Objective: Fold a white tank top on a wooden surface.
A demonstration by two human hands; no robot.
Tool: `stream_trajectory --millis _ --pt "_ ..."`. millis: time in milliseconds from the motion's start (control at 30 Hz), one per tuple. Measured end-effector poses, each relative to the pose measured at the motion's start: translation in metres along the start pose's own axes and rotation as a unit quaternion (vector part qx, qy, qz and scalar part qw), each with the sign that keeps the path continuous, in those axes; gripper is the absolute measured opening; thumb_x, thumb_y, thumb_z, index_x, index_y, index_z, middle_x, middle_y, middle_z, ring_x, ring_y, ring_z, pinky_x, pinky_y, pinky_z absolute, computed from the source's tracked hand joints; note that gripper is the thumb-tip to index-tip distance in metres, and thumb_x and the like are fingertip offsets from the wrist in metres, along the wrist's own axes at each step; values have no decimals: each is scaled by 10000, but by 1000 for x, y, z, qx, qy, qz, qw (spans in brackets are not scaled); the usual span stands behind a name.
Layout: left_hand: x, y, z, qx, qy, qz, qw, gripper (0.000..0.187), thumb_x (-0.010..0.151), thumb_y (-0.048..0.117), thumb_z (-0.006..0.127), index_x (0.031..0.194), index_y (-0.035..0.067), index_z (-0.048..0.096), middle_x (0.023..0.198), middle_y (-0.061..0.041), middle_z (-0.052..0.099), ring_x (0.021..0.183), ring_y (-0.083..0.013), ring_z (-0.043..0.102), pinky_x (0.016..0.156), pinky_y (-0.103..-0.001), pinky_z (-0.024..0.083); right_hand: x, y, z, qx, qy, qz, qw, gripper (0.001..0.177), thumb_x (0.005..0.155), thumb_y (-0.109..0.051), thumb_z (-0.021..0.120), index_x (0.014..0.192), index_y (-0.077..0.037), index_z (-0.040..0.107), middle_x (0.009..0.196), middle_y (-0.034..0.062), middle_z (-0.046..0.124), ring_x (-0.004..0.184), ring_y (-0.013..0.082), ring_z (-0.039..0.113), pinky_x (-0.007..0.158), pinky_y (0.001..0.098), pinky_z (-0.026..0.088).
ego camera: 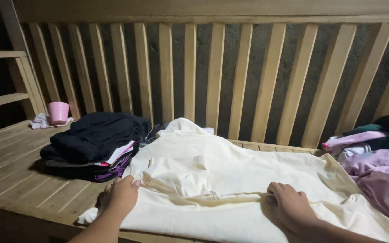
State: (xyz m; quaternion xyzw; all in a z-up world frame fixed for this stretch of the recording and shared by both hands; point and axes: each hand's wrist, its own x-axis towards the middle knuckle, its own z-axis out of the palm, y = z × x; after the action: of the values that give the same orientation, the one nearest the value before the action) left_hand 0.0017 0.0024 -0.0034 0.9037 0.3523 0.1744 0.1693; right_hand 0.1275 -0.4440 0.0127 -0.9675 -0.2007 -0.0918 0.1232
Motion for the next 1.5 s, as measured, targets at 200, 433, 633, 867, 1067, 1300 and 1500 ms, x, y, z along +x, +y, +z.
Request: stream_trajectory --millis 200,433,633,867,1067,1300,1500 --pt "-8 6 -9 -24 -3 -12 1000 320 982 463 533 1174 251 678 1330 -80 611 1273 -375 546 1061 -523 453 -8 -1 -3 -34 1 -25 999 176 941 -322 548 1065 -204 588 1105 -8 659 1150 207 586 922 450 448" --pt "-13 5 -8 -2 24 4 1000 334 1010 455 495 1206 236 655 1303 -87 634 1264 -357 561 1045 -519 463 -8 -3 3 -55 26 -14 998 172 946 -335 549 1061 -214 593 1107 -35 665 1166 193 578 949 445 447" --pt "-15 7 -10 11 25 7 1000 332 1013 448 488 1204 230 650 1321 -80 627 1277 -356 551 1046 -530 457 -17 -28 -17 -66 53 10 996 269 868 -283 625 1129 -227 594 1156 12 632 1179 228 541 961 470 424" --pt "-19 13 -11 29 28 -2 999 363 998 454 506 1236 213 637 1365 -86 596 1303 -360 525 1051 -549 434 -10 -54 9 203 118 -217 948 285 853 -109 650 1133 -94 601 1149 108 642 1135 317 606 992 395 492" --pt "-25 11 -12 59 36 19 997 364 986 441 534 1249 207 632 1379 -62 588 1379 -300 481 1111 -529 400 -37 -100 -16 133 -147 -334 922 412 1006 -300 561 1379 -125 561 1430 130 562 1369 305 499 1111 453 410" --pt "-26 0 -15 65 56 23 996 432 948 471 602 1256 169 624 1417 -93 528 1388 -329 424 1121 -516 376 -48 -84 -32 -1 -185 -163 969 587 1011 -507 455 1536 -254 380 1666 48 249 1567 270 167 1242 564 153" --pt "8 -55 -2 -24 98 39 994 436 803 411 804 1099 127 654 1099 -125 708 1064 -337 677 906 -460 545 -51 -76 -36 -40 -158 -105 981 533 1009 -510 469 1517 -359 409 1647 26 284 1558 269 205 1211 633 190"
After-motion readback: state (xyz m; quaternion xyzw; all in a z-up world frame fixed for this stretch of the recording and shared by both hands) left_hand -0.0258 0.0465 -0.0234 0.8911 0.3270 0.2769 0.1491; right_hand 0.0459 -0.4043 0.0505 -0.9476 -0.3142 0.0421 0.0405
